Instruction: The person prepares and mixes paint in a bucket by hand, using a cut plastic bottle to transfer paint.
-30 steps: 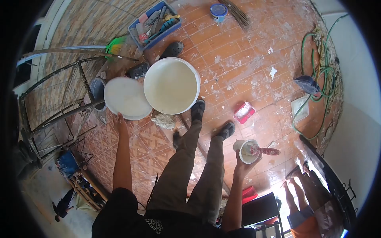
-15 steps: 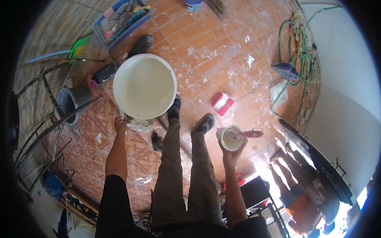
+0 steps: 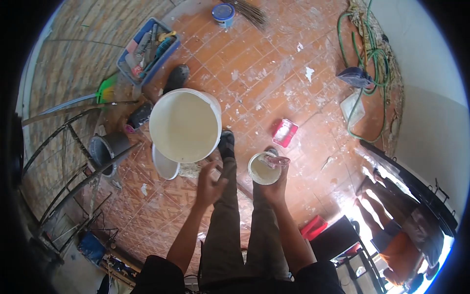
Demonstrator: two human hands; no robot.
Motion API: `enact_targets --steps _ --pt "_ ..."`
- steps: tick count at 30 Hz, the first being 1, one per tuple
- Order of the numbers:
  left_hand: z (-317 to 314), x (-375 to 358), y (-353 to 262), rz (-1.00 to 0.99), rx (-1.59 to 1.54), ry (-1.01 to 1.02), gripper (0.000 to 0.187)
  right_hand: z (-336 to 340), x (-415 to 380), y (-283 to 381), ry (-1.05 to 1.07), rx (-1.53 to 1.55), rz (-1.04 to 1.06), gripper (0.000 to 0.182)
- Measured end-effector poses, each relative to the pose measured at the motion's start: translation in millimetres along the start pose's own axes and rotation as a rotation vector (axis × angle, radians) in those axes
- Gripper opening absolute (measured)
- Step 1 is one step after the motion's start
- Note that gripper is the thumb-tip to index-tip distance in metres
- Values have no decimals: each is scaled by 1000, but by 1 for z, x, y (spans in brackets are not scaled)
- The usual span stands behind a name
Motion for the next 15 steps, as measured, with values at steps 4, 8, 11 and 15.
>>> enact_targets --steps 4,8,11,15 --pt "-38 72 -88 -256 -213 100 80 -6 -1 25 127 -11 103 59" --pt "-63 97 -89 -253 -481 127 90 11 2 64 171 -276 80 68" --pt "-70 108 -82 -220 -575 -14 92 21 18 78 161 -363 143 76" --pt "-93 100 -43 107 -880 -185 91 35 29 66 177 -450 218 58"
Point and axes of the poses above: each hand's wrist, its own x-axis towards the middle knuckle, its own z-axis out of the back of the hand, y = z × x, the point moved 8 cm from there along x, towards the middle knuckle, and after that the axes turned 13 degrees about -z, right-handed, at the moved point
